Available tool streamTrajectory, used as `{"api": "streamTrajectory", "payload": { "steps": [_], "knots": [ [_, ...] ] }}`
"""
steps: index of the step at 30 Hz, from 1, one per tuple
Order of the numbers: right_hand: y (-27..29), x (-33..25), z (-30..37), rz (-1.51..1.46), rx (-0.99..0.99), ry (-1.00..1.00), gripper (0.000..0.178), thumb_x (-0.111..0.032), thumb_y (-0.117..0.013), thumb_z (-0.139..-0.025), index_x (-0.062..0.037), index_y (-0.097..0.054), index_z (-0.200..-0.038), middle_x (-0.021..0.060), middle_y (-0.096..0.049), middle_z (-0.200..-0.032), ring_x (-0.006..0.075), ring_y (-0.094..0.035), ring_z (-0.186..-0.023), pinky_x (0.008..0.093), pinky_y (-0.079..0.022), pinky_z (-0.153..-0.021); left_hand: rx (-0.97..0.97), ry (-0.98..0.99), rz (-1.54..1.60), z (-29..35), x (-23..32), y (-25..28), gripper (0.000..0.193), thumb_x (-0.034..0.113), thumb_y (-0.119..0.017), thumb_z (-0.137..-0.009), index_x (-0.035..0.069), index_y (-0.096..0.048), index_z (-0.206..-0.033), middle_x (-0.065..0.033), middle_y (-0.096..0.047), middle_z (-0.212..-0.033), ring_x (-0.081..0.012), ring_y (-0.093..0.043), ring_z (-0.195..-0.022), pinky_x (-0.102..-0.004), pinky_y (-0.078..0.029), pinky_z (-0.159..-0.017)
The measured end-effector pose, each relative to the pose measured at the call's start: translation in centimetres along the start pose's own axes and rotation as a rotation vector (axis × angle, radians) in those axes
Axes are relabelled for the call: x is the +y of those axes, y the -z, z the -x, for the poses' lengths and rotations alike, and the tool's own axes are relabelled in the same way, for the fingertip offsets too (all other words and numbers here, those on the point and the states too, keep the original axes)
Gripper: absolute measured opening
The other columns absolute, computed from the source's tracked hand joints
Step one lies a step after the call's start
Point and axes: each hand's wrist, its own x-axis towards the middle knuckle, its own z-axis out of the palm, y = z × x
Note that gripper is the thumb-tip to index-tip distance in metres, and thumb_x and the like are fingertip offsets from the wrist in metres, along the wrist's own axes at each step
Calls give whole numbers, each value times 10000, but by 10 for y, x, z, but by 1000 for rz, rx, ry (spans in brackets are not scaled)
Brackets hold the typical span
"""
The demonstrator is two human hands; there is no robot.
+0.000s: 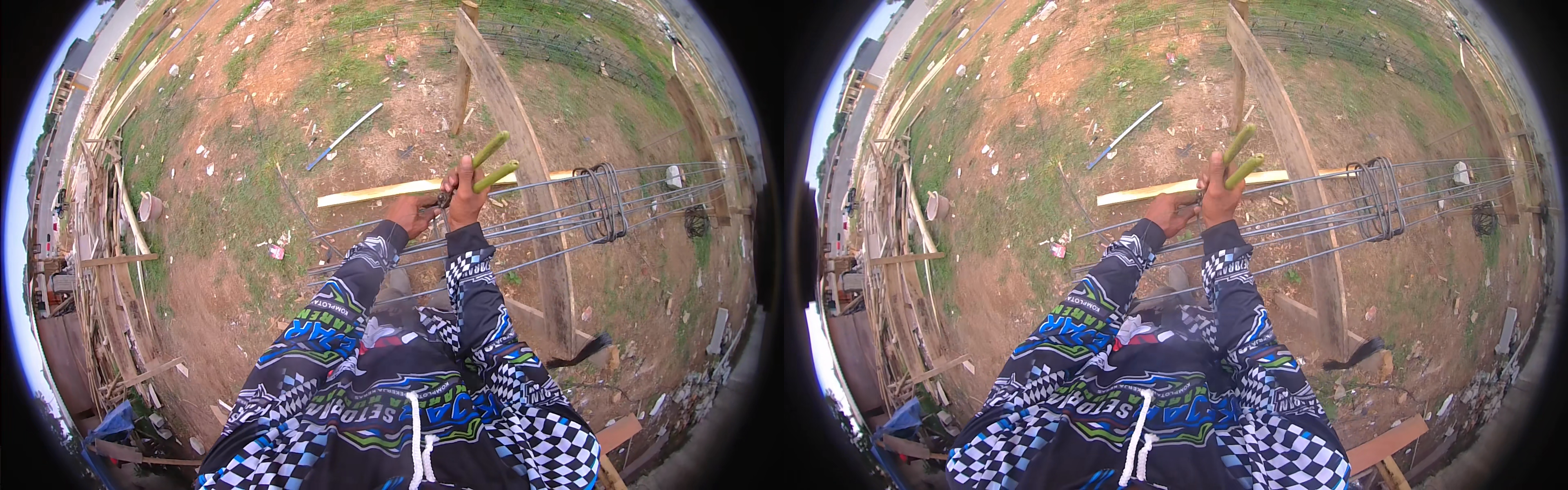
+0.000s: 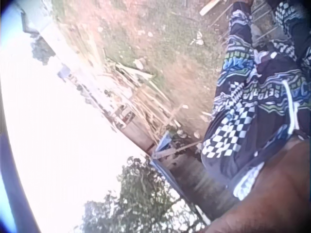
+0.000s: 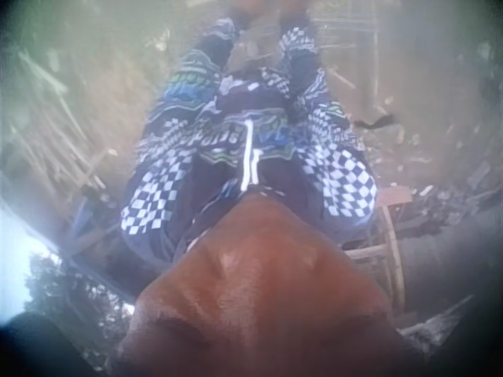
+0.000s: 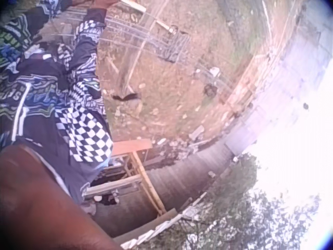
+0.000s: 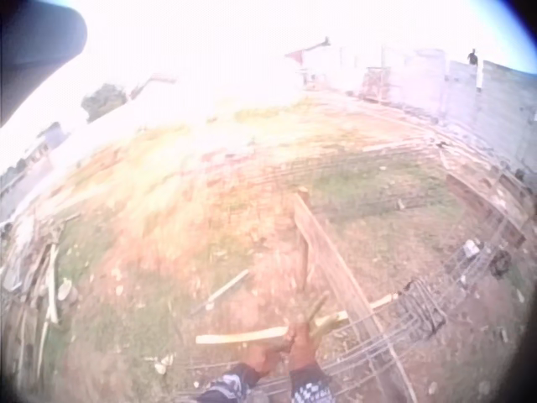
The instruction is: The person assembles a rebar cage by tying intersecting steel bars with wire using pliers. They repeatedly position the bars, wrap wire around intersections, and twist the wire to secure the structure.
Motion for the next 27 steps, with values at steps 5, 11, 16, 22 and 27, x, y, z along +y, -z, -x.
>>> {"api": "streamTrajectory", "payload": {
  "steps": [5, 11, 16, 22, 27],
  "knots": [
    [-26, -8, -43, 748, 57, 63, 384, -333, -616, -928, 18, -619, -771, 130, -569, -625, 252, -533, -593, 394, -434, -603, -224, 29, 183, -17, 4, 22, 452, 198, -682, -806, 15, -636, -1218, -204, -680, -1135, -311, -656, -1062, -398, -498, -930],
    [-33, -2, -39, 773, 62, 232, 283, -268, -669, -849, 10, -623, -824, 221, -645, -764, 396, -645, -732, 442, -475, -657, 142, -189, 694, -22, 27, 86, 1082, 300, -844, -705, -36, -199, -1506, -280, -281, -1522, -355, -276, -1432, -383, -246, -1171],
    [-25, 32, -29, 859, 42, 367, 365, -278, -724, -813, -42, -538, -1019, 214, -655, -809, 428, -654, -783, 460, -491, -635, 725, 80, 749, -64, 149, 73, 633, 405, -838, -738, -24, -630, -1155, -174, -682, -1003, -242, -658, -936, -364, -510, -847],
    [-19, 13, -16, 827, -50, 251, 440, -237, -764, -782, -37, -510, -1081, 167, -635, -898, 340, -649, -829, 418, -505, -680, 603, 123, 899, -92, 156, 86, 381, 345, -776, -823, -18, -682, -760, -57, -618, -636, -142, -590, -570, -299, -497, -563],
    [4, -27, -32, 628, -448, 269, 539, -187, -826, -728, -22, -514, -1135, 82, -592, -980, 195, -598, -904, 345, -503, -762, -217, -115, 1120, -111, 122, 114, 297, 242, -741, -855, -26, -674, -746, -60, -620, -633, -130, -584, -522, -277, -484, -498]
  ]
}}
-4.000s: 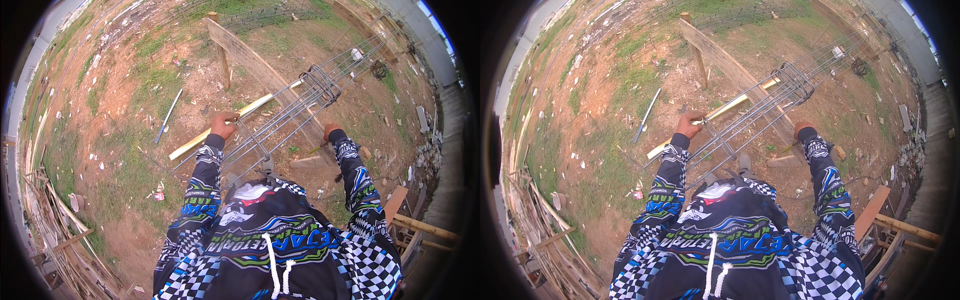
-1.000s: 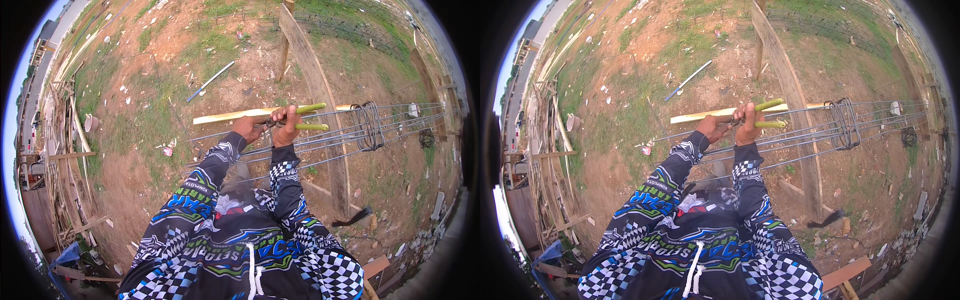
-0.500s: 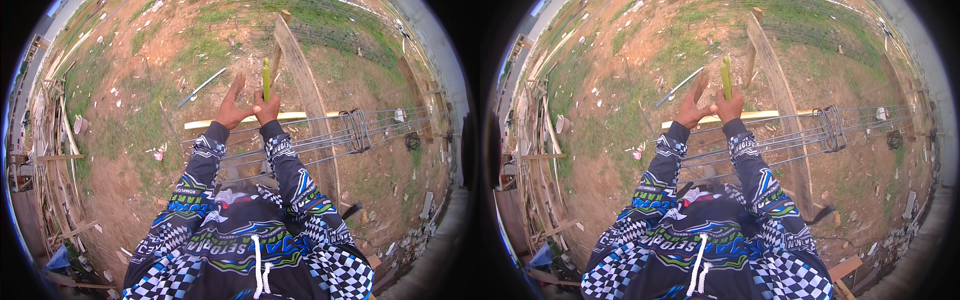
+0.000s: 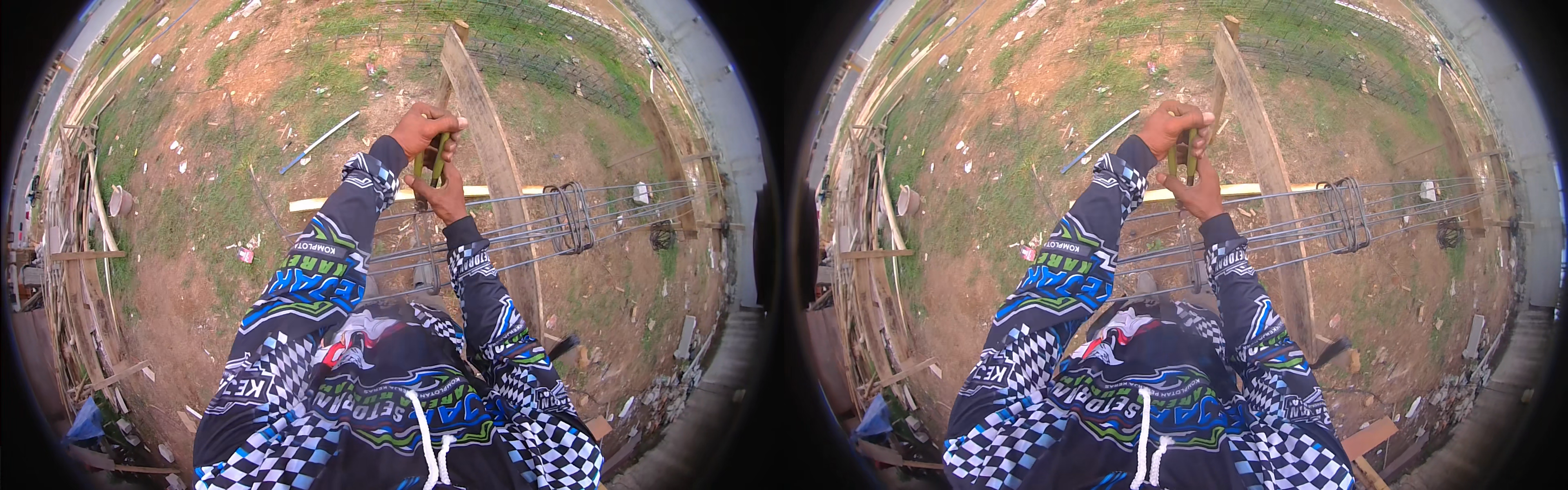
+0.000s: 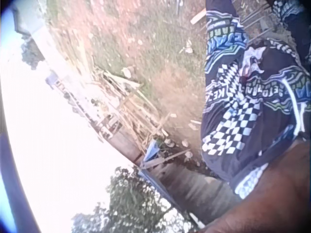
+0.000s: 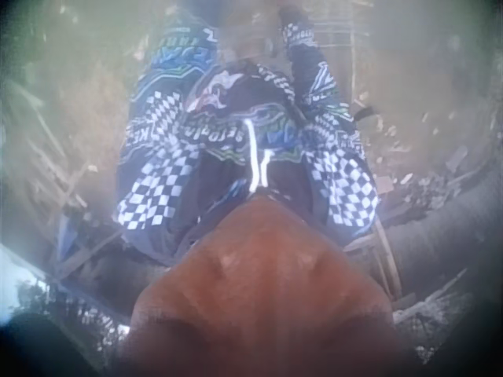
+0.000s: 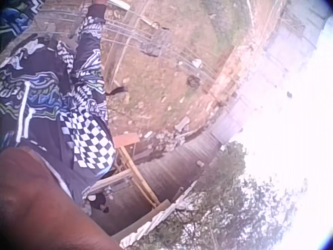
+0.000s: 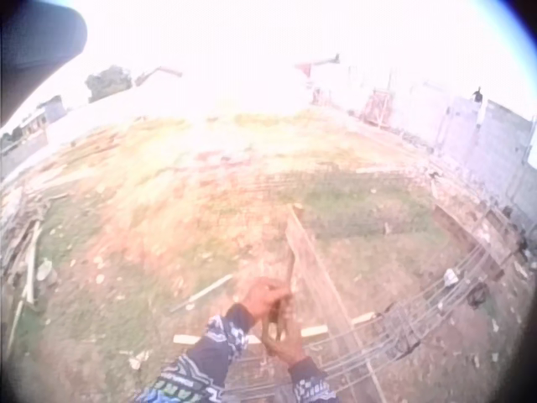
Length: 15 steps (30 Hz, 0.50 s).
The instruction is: The person assembles a rebar cage by tying intersecting steel bars with wire using pliers. They repeatedly position the bars, wrap wire around intersections, and twist the wire to secure the structure.
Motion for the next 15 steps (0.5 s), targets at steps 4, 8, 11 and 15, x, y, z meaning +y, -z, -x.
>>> {"api": "streamTrajectory", "payload": {
  "steps": [4, 8, 11, 15],
  "knots": [
    [22, -4, -16, -193, 3, -60, 544, -171, -833, -735, -14, -542, -1166, 58, -594, -1060, 158, -590, -964, 307, -497, -785, -246, 28, -241, -7, 8, -26, 283, 225, -751, -837, -27, -677, -731, -59, -627, -637, -119, -590, -536, -265, -480, -507],
    [32, 46, 47, 163, 19, 41, 522, -168, -728, -842, -69, -516, -1309, 75, -567, -1243, 203, -549, -1143, 352, -451, -940, -473, 41, -396, 22, -2, -66, 310, 256, -747, -833, 1, -682, -670, -17, -597, -573, -98, -552, -530, -263, -427, -519],
    [27, 62, 78, 111, 97, 15, 505, -177, -704, -856, -73, -519, -1314, 98, -562, -1259, 219, -547, -1161, 360, -449, -949, -550, -113, -537, 33, -18, -78, 300, 265, -746, -825, 1, -694, -694, -11, -601, -561, -86, -552, -522, -252, -430, -517],
    [27, 67, 77, 99, 180, -2, 483, -189, -672, -875, -78, -523, -1320, 128, -556, -1280, 242, -544, -1185, 371, -446, -961, -593, 34, -546, 23, -10, -80, 295, 294, -760, -805, 10, -717, -736, -16, -623, -593, -75, -569, -572, -253, -452, -557]
  ]
}}
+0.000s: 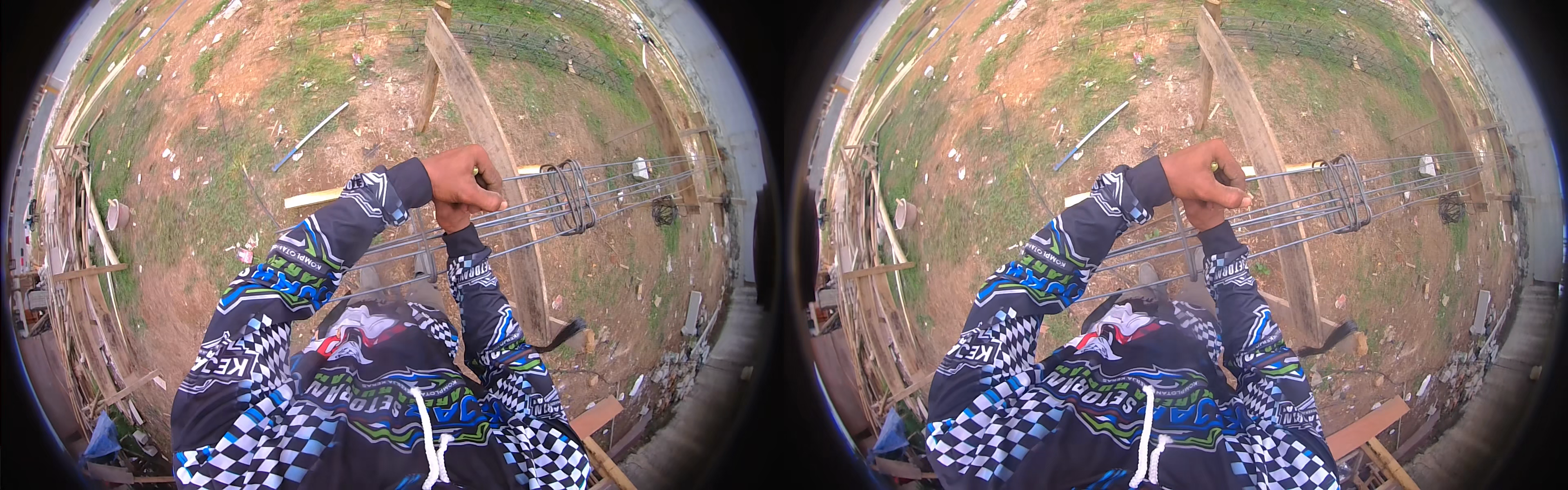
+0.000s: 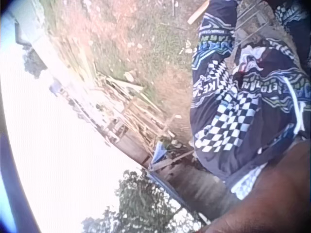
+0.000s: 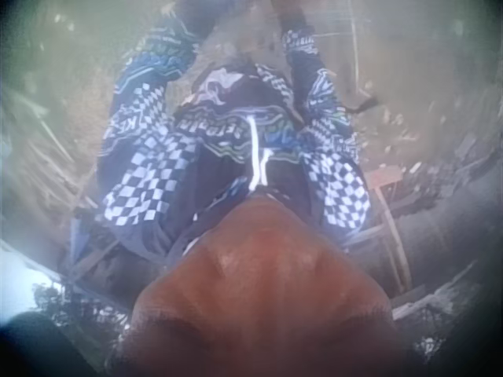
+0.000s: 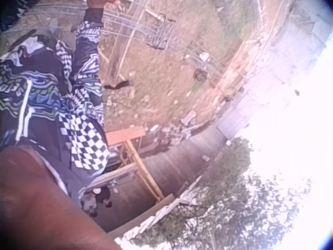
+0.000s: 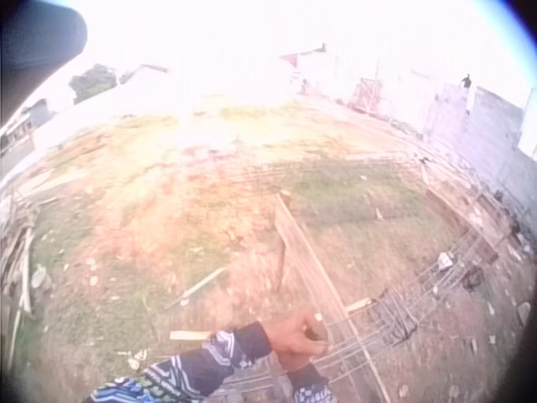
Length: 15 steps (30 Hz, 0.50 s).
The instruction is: The person assembles a rebar cage by tying intersecting steel bars with wire using pliers. They repeatedly position the bars, wrap wire around intersections, and twist the wire to secure the structure.
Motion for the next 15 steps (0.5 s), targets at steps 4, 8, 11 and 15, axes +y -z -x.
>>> {"api": "streamTrajectory", "payload": {
  "steps": [4, 8, 11, 15],
  "knots": [
    [-10, -7, 2, 32, 30, 30, 463, -201, -640, -893, -83, -527, -1327, 157, -550, -1301, 264, -541, -1210, 382, -444, -973, -36, 52, -4, 2, -12, 0, 296, 281, -771, -785, 9, -695, -701, -23, -626, -609, -88, -589, -649, -275, -469, -624],
    [-26, -45, -51, 174, 86, -37, 353, -209, -671, -847, -59, -587, -1155, 154, -625, -1076, 296, -599, -1070, 412, -469, -841, 488, -131, -151, -5, -4, 27, 290, 285, -781, -771, 17, -679, -811, -55, -664, -743, -150, -621, -717, -299, -496, -695],
    [-49, -75, -83, 517, 19, -104, 315, -264, -715, -788, -76, -619, -1021, 137, -640, -828, 344, -618, -921, 430, -459, -745, 1272, -156, -391, -7, -12, 20, 380, 320, -799, -755, 9, -650, -914, -104, -670, -857, -201, -635, -753, -329, -508, -717],
    [-65, -28, -97, 554, 220, 20, 320, -289, -730, -765, -90, -617, -989, 124, -620, -798, 332, -615, -880, 431, -441, -724, 1612, 98, -280, -29, -14, 28, 486, 412, -812, -751, -36, -656, -853, -145, -671, -780, -249, -657, -759, -394, -521, -716]
  ]
}}
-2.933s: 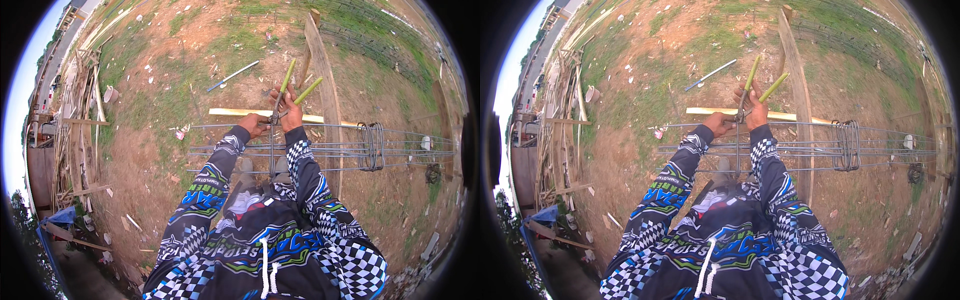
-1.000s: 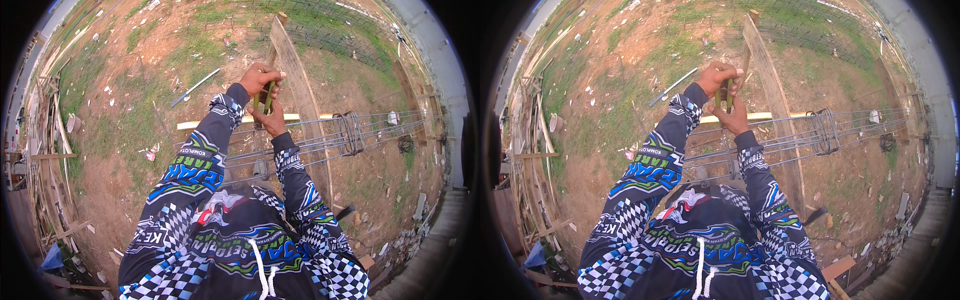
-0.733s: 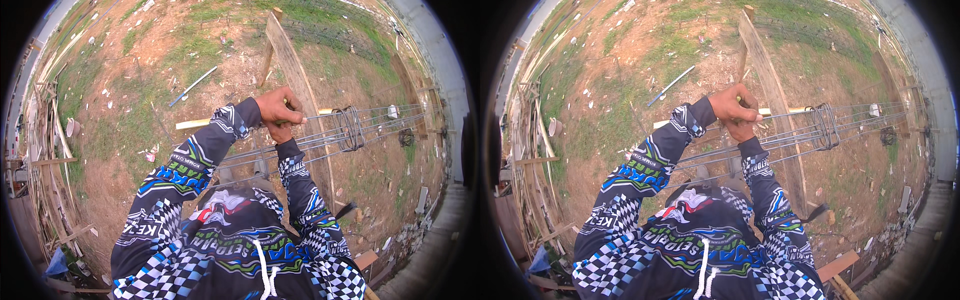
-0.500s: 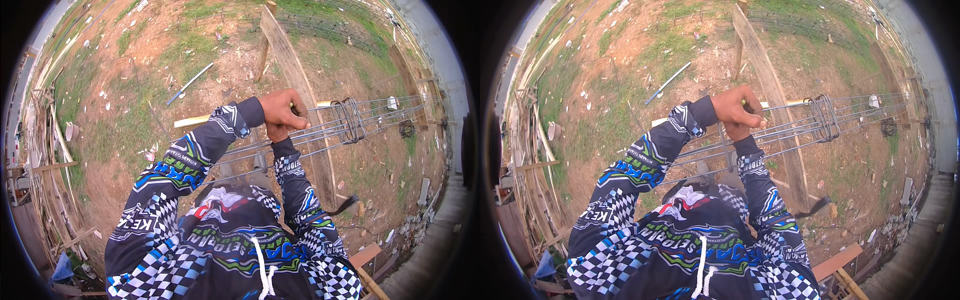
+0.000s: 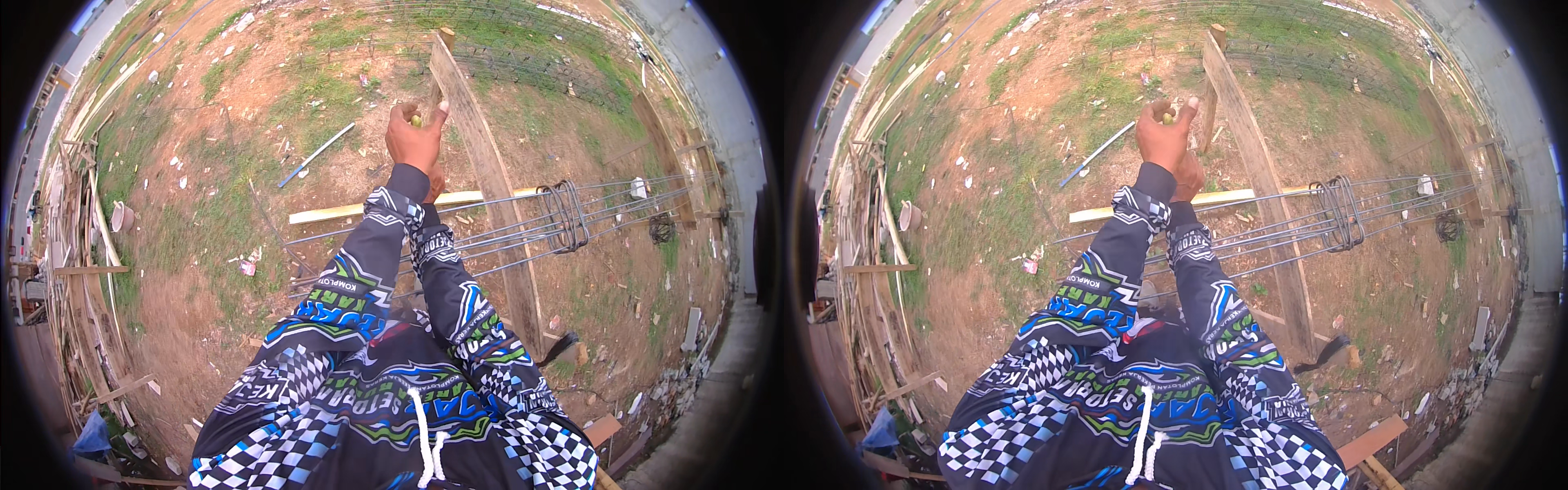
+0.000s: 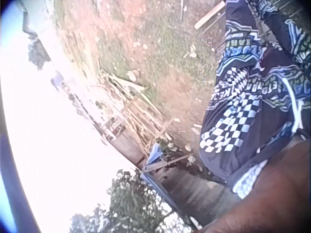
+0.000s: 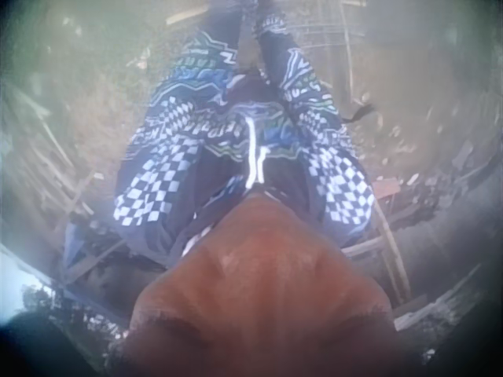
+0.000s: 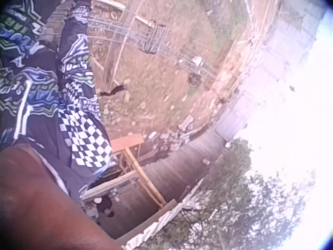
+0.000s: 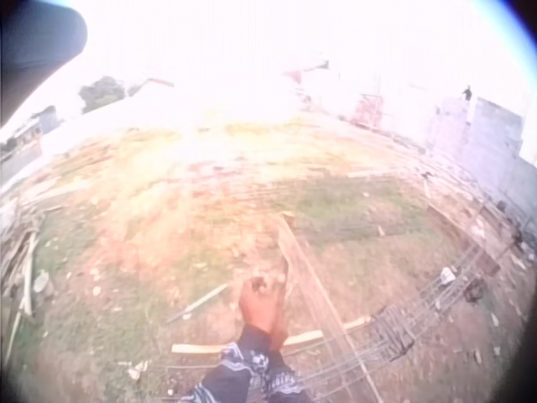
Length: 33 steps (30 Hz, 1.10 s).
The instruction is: The person assembles a rebar cage by tying intersecting steel bars with wire using pliers. They repeatedly position the bars, wrap wire around intersections, and twist the wire to secure the structure.
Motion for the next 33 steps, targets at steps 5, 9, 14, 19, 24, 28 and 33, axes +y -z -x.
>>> {"api": "streamTrajectory", "payload": {
  "steps": [5, 9, 14, 19, 24, 28, 33],
  "knots": [
    [17, -31, 14, 9, 114, 227, 422, -338, -787, -677, -82, -601, -956, 92, -578, -751, 310, -604, -814, 427, -414, -703, -287, 184, 248, -12, -10, 29, 488, 391, -763, -825, -2, -603, -584, -53, -558, -524, -139, -530, -517, -326, -428, -514],
    [91, -52, 17, -381, -289, 149, 516, -296, -836, -649, 4, -612, -1004, 145, -638, -884, 294, -635, -856, 401, -460, -724, -594, 47, 344, 18, -13, 59, 444, 312, -715, -892, 13, -594, -587, 22, -498, -514, -37, -430, -505, -246, -332, -450],
    [87, -18, -2, -495, -794, -194, 490, -154, -820, -718, 11, -618, -1133, 112, -665, -1110, 205, -622, -1040, 358, -505, -851, -655, 59, 361, 10, 1, 59, 436, 292, -708, -899, 22, -592, -576, 26, -511, -515, -35, -423, -490, -243, -313, -438],
    [78, 1, -10, -963, -1058, -126, 477, -118, -822, -752, -35, -593, -1162, 45, -643, -1056, 166, -611, -1002, 321, -500, -847, -918, 25, 380, 5, -3, 59, 379, 256, -728, -872, 14, -621, -601, 9, -556, -534, -63, -489, -520, -265, -384, -491],
    [42, -7, -20, -873, -892, -479, 328, -252, -811, -778, -30, -670, -973, 16, -660, -749, 165, -625, -674, 331, -490, -619, -888, 115, 450, -44, -15, 37, 384, 356, -730, -856, -7, -665, -747, -61, -617, -638, -147, -607, -610, -306, -490, -626],
    [14, -25, -1, -388, -304, -295, 428, -273, -793, -769, -13, -633, -1069, 110, -693, -898, 217, -674, -838, 384, -504, -705, -23, -382, -64, -7, -15, 4, 483, 428, -792, -786, -36, -664, -823, -71, -630, -673, -155, -604, -582, -320, -497, -600],
    [-14, -25, 21, -142, -147, -432, 475, -235, -797, -763, -24, -615, -1147, 97, -698, -1018, 193, -663, -989, 385, -501, -783, -72, 274, 300, -21, -23, -4, 340, 284, -817, -795, -9, -645, -792, -56, -593, -631, -145, -550, -483, -297, -446, -479]
  ]
}}
